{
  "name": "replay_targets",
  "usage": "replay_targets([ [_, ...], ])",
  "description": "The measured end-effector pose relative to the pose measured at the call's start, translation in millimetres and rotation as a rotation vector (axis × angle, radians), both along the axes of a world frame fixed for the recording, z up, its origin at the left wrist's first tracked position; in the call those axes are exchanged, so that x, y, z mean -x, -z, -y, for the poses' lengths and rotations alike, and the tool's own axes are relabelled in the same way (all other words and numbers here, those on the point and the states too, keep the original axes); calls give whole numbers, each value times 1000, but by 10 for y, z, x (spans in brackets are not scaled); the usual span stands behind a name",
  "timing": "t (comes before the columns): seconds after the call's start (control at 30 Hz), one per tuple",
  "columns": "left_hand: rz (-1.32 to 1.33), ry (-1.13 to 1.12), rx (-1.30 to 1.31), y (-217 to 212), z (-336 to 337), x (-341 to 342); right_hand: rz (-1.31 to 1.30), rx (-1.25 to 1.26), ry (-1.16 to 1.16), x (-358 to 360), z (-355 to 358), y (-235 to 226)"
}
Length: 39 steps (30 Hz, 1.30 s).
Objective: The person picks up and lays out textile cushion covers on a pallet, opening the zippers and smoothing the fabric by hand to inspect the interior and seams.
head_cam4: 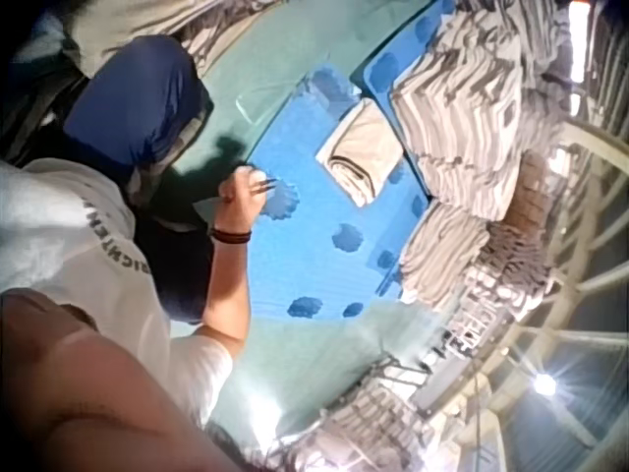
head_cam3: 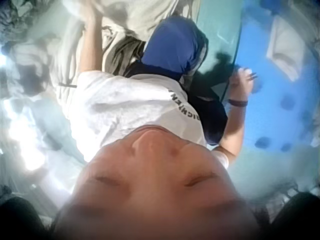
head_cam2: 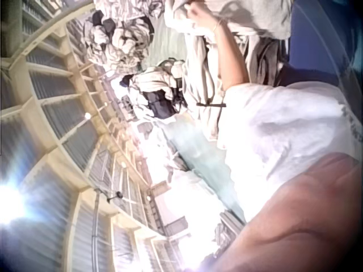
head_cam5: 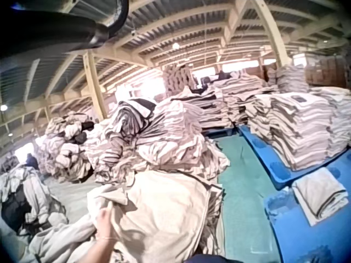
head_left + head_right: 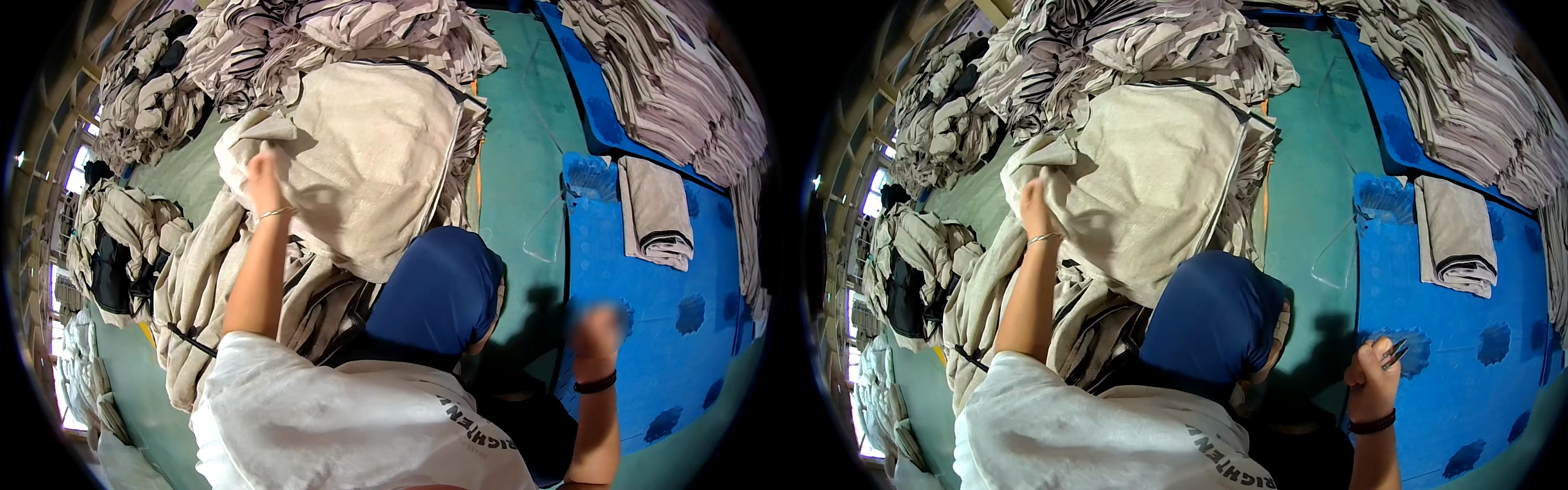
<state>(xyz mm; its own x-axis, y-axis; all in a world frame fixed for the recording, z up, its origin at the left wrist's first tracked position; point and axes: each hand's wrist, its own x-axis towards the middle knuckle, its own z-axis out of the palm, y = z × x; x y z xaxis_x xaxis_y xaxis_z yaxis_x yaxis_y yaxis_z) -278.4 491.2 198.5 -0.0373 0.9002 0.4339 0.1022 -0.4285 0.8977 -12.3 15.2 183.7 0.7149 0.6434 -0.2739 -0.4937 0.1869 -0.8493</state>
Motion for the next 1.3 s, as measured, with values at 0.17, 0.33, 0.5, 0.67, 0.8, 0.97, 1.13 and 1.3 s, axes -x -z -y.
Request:
replay_targets([
  [0.17,24,-210,574,505,30,330,53,-368,-70,70,-143,-566],
  [0.33,-151,116,1038,648,576,79,140,-927,-442,314,-77,-1344],
  [0.5,137,461,1151,576,962,-135,237,-1076,-422,498,60,-1690],
  [0.67,38,532,1192,892,1187,-101,259,-1260,-463,478,-32,-1667],
  [0.8,143,516,1324,1073,1403,-293,301,-1303,-715,347,-115,-1560],
  [0.97,698,709,1252,635,1359,-643,83,-1088,-434,785,-45,-1421],
  [1.13,930,1056,966,139,1183,-714,11,-1031,-674,829,-124,-1207],
  [1.3,1032,1129,913,-111,1209,-735,5,-1067,-790,809,-199,-1208],
])
